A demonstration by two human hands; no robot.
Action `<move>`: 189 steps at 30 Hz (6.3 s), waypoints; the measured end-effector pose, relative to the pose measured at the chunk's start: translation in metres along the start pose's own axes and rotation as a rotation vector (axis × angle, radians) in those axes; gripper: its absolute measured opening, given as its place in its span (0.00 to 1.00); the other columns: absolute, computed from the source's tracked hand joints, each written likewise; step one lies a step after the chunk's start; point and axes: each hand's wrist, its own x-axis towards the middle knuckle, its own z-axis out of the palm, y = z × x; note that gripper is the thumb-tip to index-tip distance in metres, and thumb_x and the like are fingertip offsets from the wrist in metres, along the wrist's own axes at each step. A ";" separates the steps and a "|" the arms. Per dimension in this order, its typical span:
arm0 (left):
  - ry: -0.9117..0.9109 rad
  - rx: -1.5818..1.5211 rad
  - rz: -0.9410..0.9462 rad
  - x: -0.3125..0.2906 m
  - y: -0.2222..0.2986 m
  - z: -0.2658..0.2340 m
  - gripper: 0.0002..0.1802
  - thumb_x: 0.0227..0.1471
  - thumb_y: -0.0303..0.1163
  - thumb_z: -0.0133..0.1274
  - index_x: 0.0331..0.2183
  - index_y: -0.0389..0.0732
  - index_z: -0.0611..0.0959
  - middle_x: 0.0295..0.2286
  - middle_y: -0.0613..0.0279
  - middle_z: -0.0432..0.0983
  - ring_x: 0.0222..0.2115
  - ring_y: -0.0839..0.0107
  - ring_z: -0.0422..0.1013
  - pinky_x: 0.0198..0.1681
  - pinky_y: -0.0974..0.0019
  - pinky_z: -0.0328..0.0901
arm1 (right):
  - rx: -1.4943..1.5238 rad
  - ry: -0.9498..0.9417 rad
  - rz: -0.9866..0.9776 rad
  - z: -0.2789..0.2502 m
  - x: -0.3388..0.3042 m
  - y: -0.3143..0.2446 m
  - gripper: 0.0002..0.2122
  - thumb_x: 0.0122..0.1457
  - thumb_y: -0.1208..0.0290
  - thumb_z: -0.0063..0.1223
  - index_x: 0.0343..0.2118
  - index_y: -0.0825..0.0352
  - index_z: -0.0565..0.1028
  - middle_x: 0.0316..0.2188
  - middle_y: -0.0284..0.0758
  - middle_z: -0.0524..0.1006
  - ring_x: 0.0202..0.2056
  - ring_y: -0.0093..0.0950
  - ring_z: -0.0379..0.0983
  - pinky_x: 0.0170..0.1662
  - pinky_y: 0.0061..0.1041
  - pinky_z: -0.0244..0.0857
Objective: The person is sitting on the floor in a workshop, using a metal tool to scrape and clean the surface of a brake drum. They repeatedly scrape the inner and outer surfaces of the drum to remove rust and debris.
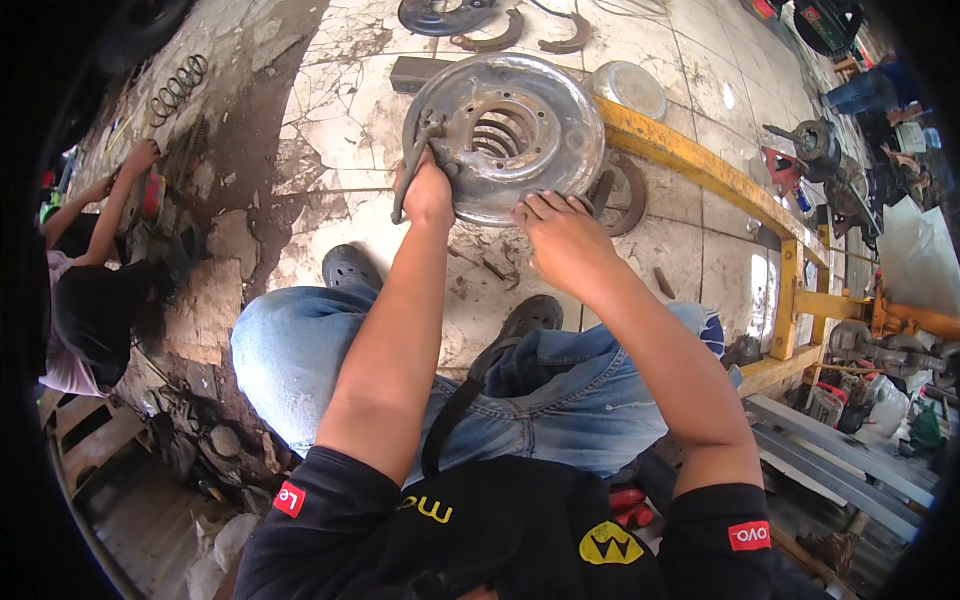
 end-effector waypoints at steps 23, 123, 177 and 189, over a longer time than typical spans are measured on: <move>-0.036 -0.016 -0.108 -0.001 0.007 0.001 0.20 0.61 0.40 0.49 0.45 0.33 0.77 0.33 0.58 0.76 0.31 0.71 0.71 0.37 0.64 0.67 | 0.030 -0.032 -0.019 0.002 0.012 0.002 0.28 0.55 0.69 0.59 0.59 0.71 0.67 0.62 0.46 0.64 0.64 0.41 0.58 0.67 0.39 0.51; -0.349 -0.478 -0.396 -0.004 0.018 0.002 0.24 0.68 0.43 0.38 0.58 0.40 0.69 0.54 0.55 0.68 0.52 0.60 0.68 0.57 0.53 0.64 | 1.528 0.208 1.046 0.102 -0.008 0.105 0.18 0.54 0.67 0.58 0.45 0.73 0.77 0.36 0.41 0.79 0.33 0.29 0.75 0.35 0.29 0.68; -0.389 -0.514 -0.305 0.007 -0.018 -0.015 0.26 0.68 0.46 0.36 0.62 0.50 0.58 0.57 0.53 0.63 0.56 0.59 0.64 0.57 0.54 0.64 | -0.027 0.202 0.394 -0.043 -0.016 0.036 0.23 0.65 0.59 0.47 0.63 0.42 0.65 0.37 0.49 0.78 0.34 0.41 0.79 0.39 0.39 0.75; -0.259 -0.494 -0.271 -0.003 -0.008 0.010 0.26 0.65 0.39 0.46 0.61 0.45 0.61 0.54 0.54 0.67 0.52 0.63 0.67 0.55 0.58 0.65 | 0.090 0.380 0.496 -0.039 -0.019 0.099 0.24 0.62 0.61 0.52 0.63 0.44 0.66 0.39 0.47 0.79 0.36 0.42 0.78 0.40 0.39 0.73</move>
